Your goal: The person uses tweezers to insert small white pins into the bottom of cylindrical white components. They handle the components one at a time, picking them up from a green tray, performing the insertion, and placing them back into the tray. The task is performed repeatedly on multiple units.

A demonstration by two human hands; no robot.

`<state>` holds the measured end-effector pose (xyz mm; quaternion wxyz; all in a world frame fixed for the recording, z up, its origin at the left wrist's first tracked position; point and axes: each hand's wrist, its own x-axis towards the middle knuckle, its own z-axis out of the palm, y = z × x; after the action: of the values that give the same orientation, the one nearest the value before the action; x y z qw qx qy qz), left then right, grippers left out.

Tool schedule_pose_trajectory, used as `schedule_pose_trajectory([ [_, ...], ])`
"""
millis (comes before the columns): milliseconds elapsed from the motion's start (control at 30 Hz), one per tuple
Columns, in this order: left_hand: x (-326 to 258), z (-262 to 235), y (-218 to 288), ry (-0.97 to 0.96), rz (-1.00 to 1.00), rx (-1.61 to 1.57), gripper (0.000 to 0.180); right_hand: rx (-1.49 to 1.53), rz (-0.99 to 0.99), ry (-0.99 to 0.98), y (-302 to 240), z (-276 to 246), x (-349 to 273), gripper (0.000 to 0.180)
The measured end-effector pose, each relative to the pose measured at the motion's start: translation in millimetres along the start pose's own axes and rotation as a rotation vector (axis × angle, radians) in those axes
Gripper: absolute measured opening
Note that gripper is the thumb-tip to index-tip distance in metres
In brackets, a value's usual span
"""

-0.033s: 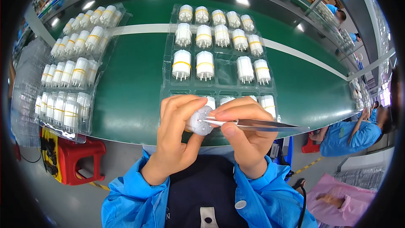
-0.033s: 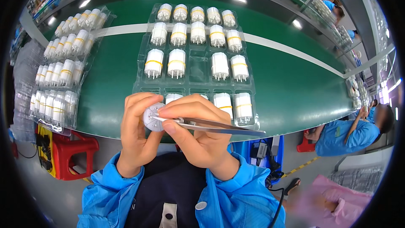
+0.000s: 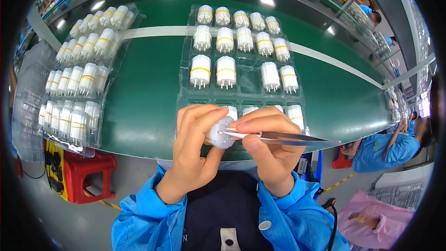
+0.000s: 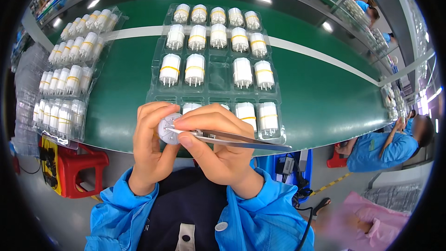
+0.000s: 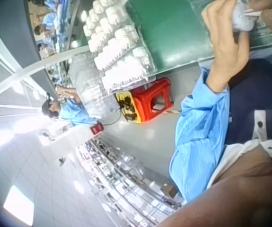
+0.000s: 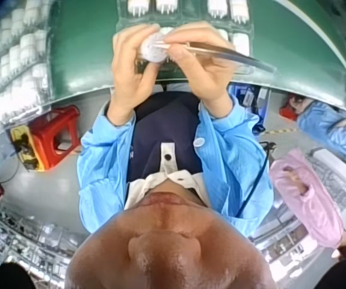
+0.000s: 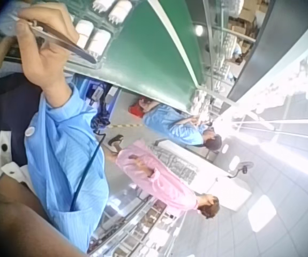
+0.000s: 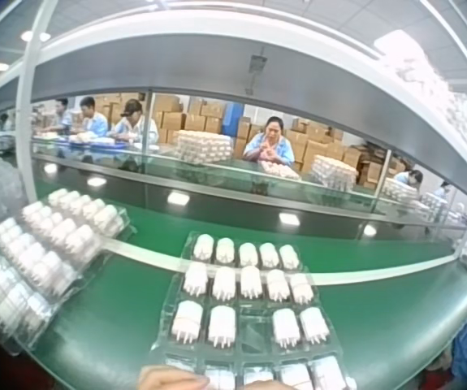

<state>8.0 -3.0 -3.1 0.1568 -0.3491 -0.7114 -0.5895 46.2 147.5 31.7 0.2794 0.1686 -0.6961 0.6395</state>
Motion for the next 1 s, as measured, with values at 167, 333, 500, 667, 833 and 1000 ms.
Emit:
schedule_pose_trajectory([
  [167, 1.9, -1.4, -0.3, 0.020, 0.076, 0.100, 0.061, -0.014, -0.004, -0.019, 1.1, 0.2, 0.9, 0.014],
  [333, 2.6, -1.0, -0.4, 0.040, 0.116, 0.134, 0.063, -0.002, -0.016, -0.034, 1.1, 0.6, 2.3, 0.014],
  [500, 3.2, -0.8, -2.6, 0.051, 0.136, 0.169, 0.063, 0.002, -0.025, -0.035, 5.3, -0.4, 2.5, 0.013],
  [667, 4.0, -1.5, -3.2, 0.035, 0.128, 0.150, 0.062, 0.012, -0.013, -0.031, 6.0, -1.6, 2.1, 0.012],
  [833, 4.6, -1.4, -2.5, 0.024, 0.124, 0.140, 0.061, -0.021, -0.045, -0.058, 5.3, -3.4, 4.5, 0.011],
  [1000, 5.8, -2.2, -2.7, 0.006, 0.120, 0.138, 0.060, -0.061, -0.068, -0.075, 4.3, -2.9, 7.0, 0.011],
])
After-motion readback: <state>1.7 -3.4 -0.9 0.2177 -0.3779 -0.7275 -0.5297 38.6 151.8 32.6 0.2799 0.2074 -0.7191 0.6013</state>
